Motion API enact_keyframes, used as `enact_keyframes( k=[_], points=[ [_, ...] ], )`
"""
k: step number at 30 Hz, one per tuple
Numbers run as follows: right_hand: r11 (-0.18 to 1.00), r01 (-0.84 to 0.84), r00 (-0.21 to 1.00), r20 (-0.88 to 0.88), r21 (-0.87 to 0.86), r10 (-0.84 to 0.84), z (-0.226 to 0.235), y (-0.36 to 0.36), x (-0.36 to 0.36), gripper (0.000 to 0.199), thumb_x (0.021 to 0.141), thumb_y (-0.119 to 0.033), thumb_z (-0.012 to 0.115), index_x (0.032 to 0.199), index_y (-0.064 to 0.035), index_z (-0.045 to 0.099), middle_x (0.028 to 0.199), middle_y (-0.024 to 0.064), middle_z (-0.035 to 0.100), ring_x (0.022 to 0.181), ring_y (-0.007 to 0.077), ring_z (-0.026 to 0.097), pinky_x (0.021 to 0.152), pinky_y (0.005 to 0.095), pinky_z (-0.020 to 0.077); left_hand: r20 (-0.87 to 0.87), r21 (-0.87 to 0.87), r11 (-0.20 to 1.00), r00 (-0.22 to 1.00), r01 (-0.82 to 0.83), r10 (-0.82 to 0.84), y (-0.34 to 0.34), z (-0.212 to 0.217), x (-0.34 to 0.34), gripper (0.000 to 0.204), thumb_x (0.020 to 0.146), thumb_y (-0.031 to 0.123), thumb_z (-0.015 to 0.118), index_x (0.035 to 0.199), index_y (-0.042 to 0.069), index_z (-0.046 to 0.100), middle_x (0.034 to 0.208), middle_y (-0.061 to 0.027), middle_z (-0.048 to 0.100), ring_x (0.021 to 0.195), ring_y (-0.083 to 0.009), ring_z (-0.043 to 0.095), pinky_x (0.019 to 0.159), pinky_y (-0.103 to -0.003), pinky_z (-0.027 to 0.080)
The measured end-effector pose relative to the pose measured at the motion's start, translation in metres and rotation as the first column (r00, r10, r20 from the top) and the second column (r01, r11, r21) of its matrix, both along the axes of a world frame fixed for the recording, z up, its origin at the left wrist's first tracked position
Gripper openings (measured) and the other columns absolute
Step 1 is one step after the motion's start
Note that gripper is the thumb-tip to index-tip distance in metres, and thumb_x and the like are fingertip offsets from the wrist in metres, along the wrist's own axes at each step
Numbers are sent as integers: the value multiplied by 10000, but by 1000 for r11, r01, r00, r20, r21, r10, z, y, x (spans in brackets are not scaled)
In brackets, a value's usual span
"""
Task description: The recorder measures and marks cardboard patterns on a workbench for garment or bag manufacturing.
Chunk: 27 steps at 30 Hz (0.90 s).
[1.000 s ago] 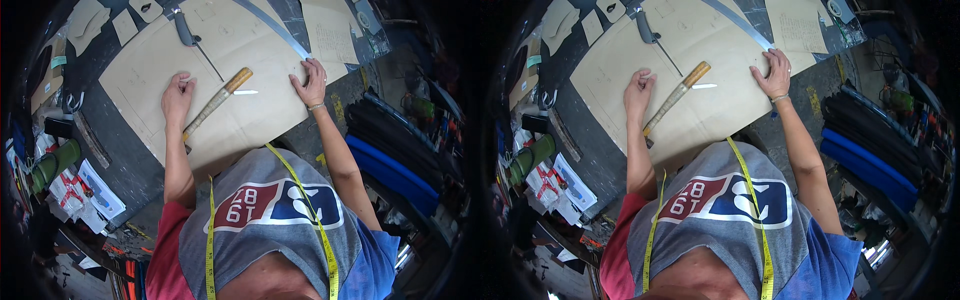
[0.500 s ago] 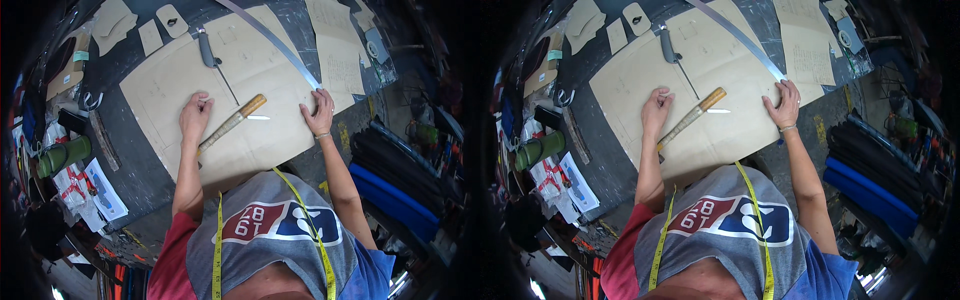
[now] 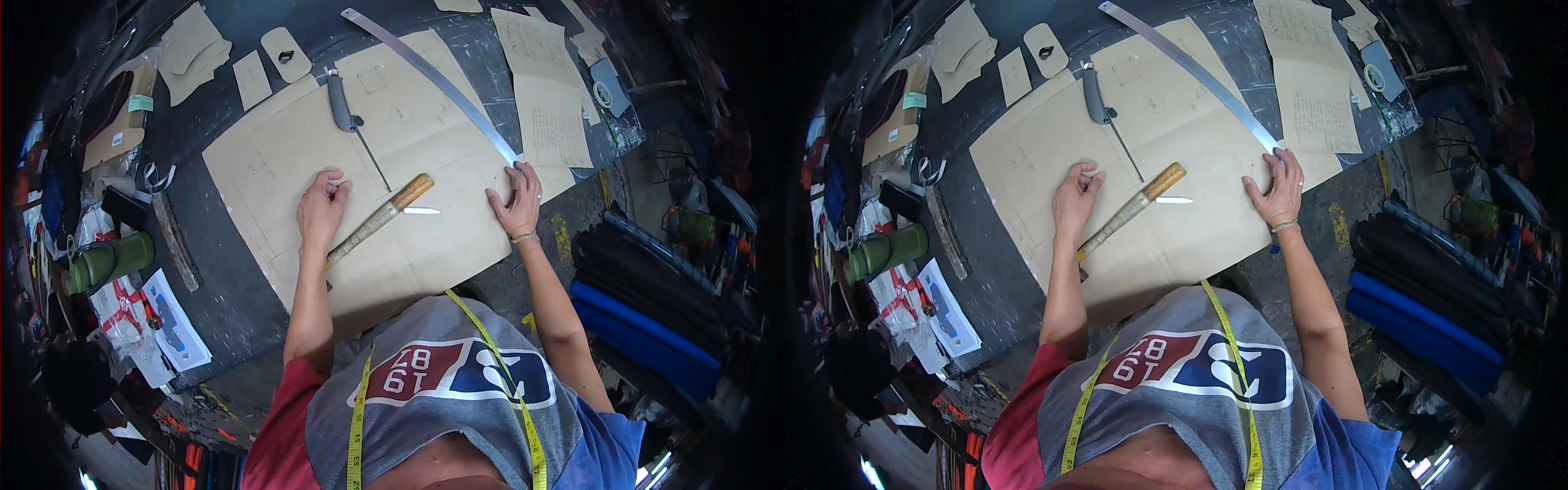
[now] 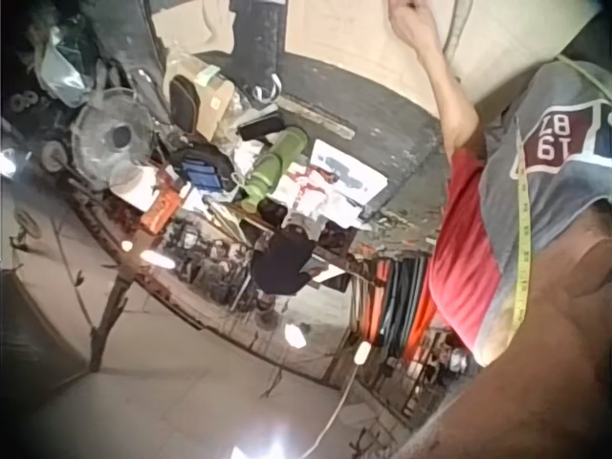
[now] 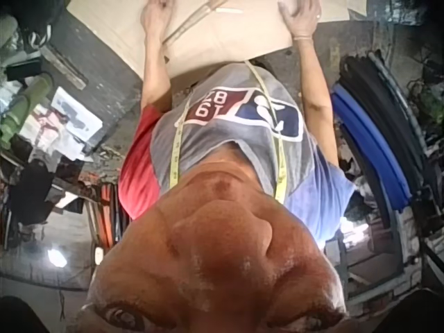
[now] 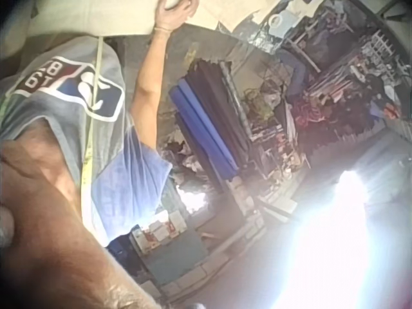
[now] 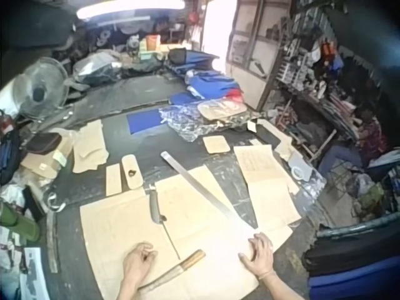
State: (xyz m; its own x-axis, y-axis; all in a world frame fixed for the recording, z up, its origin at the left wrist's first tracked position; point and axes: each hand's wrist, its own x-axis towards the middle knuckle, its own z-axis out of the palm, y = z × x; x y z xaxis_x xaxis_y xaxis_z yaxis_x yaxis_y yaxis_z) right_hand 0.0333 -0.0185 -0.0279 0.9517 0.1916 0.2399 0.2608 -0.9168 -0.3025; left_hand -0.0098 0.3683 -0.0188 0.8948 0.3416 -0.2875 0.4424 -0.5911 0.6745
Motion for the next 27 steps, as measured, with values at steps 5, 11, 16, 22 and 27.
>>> enact_keyframes(
  k=[5, 11, 16, 22, 27],
  points=[
    [1000, 3, 1000, 6, 15, -3, -3, -3, 2, 587, 786, -405, 769, 1242, -87, 580, 1383, 153, 488, 1361, 383, 389, 1123, 500, 313, -2, 5, 1000, 1000, 7, -7, -1, 0, 3, 319, 894, 301, 702, 1145, 109, 658, 778, -45, 669, 681, -186, 616, 667, -336, 490],
    [1000, 12, 1000, 14, 2, -12, -5, -5, 2, 582, 786, -408, 769, 1238, -89, 585, 1378, 153, 493, 1360, 381, 393, 1120, 500, 318, 3, -3, 1000, 1000, 13, -13, -3, 1, 5, 315, 897, 295, 701, 1144, 104, 657, 777, -48, 665, 685, -186, 617, 664, -334, 490],
    [1000, -1, 999, 43, 24, 0, -4, -2, 2, 570, 777, -347, 782, 1242, -84, 584, 1371, 151, 508, 1347, 382, 415, 1105, 498, 340, 22, -12, 1000, 1000, 3, -3, -4, 4, 1, 304, 897, 271, 708, 1142, 98, 660, 764, -43, 654, 680, -168, 606, 658, -322, 485],
    [1000, -10, 999, 44, 29, 8, -4, -7, -2, 588, 765, -369, 789, 1248, -98, 589, 1358, 146, 516, 1341, 378, 422, 1102, 491, 344, 42, -26, 999, 999, 28, -27, -7, -1, -4, 314, 882, 227, 731, 1156, 86, 673, 750, -24, 624, 674, -135, 562, 649, -289, 474],
    [999, -8, 999, 47, 46, 5, -3, -7, 1, 586, 763, -383, 788, 1239, -102, 596, 1345, 147, 528, 1339, 374, 426, 1103, 488, 343, 57, -64, 998, 998, 6, -2, -7, -5, -7, 371, 890, 224, 729, 1222, 78, 650, 771, -6, 612, 688, -115, 548, 662, -278, 473]
  ],
)
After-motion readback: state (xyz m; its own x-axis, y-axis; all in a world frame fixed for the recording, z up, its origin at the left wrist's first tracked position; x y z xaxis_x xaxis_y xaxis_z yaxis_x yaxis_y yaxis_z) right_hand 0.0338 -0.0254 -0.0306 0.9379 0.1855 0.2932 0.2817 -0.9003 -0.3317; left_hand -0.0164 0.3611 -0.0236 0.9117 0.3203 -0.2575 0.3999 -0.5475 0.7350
